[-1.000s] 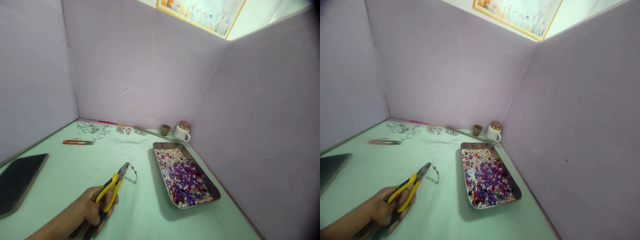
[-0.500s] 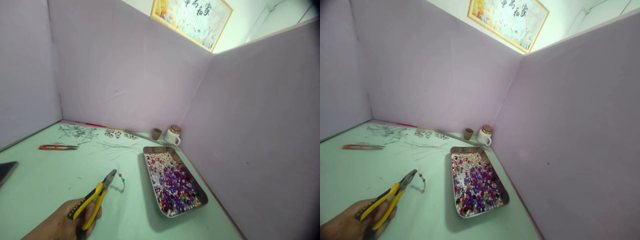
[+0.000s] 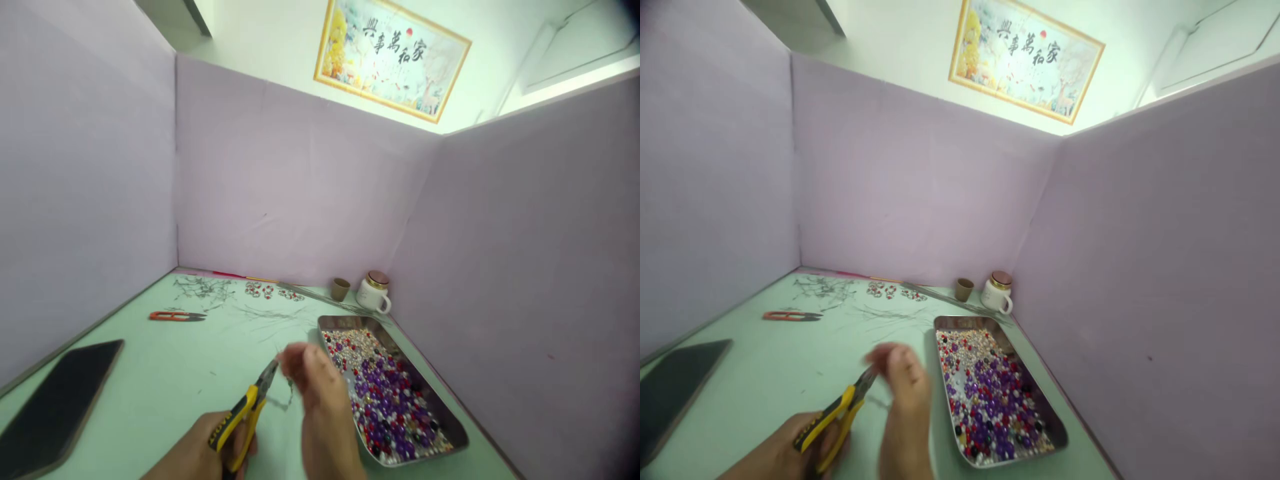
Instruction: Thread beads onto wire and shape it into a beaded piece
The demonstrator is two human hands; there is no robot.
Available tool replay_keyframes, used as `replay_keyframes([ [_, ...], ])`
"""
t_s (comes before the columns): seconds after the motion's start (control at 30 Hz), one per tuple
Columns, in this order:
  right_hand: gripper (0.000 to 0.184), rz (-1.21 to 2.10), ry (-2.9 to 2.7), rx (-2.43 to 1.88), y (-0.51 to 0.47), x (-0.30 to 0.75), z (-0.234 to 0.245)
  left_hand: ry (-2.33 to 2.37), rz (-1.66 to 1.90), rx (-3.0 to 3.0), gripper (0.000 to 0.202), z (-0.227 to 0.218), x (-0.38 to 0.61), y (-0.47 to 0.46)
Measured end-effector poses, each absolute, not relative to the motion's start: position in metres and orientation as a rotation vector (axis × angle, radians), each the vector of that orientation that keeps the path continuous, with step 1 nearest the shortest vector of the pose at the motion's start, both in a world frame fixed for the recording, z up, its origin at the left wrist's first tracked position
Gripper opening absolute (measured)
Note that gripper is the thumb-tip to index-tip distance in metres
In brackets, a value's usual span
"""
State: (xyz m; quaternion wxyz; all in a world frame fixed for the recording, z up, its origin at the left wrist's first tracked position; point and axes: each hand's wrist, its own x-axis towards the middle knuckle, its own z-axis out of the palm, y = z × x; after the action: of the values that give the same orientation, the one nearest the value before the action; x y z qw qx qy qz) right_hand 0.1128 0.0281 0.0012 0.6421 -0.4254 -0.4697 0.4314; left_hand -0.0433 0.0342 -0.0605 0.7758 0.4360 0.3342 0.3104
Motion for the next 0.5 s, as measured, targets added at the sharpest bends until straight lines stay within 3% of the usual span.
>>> replay_keyframes([
  [0.1,0.030,0.902,-0.949,-1.091,0.048,0.126,-0.007,0.714,0.714,0.963,0.024,-0.060,-0.047,0.030],
  [0.27,0.053,1.368,-0.858,-1.130,0.058,0.132,-0.032,0.669,0.732,0.967,0.025,-0.070,-0.052,0.029],
  [0.37,0.052,1.460,-0.975,-1.094,0.054,0.125,-0.037,0.664,0.711,0.973,0.023,-0.076,-0.052,0.033],
  [0.5,0.046,1.344,-1.141,-1.093,0.053,0.123,-0.041,0.694,0.675,0.985,0.018,-0.075,-0.053,0.036],
])
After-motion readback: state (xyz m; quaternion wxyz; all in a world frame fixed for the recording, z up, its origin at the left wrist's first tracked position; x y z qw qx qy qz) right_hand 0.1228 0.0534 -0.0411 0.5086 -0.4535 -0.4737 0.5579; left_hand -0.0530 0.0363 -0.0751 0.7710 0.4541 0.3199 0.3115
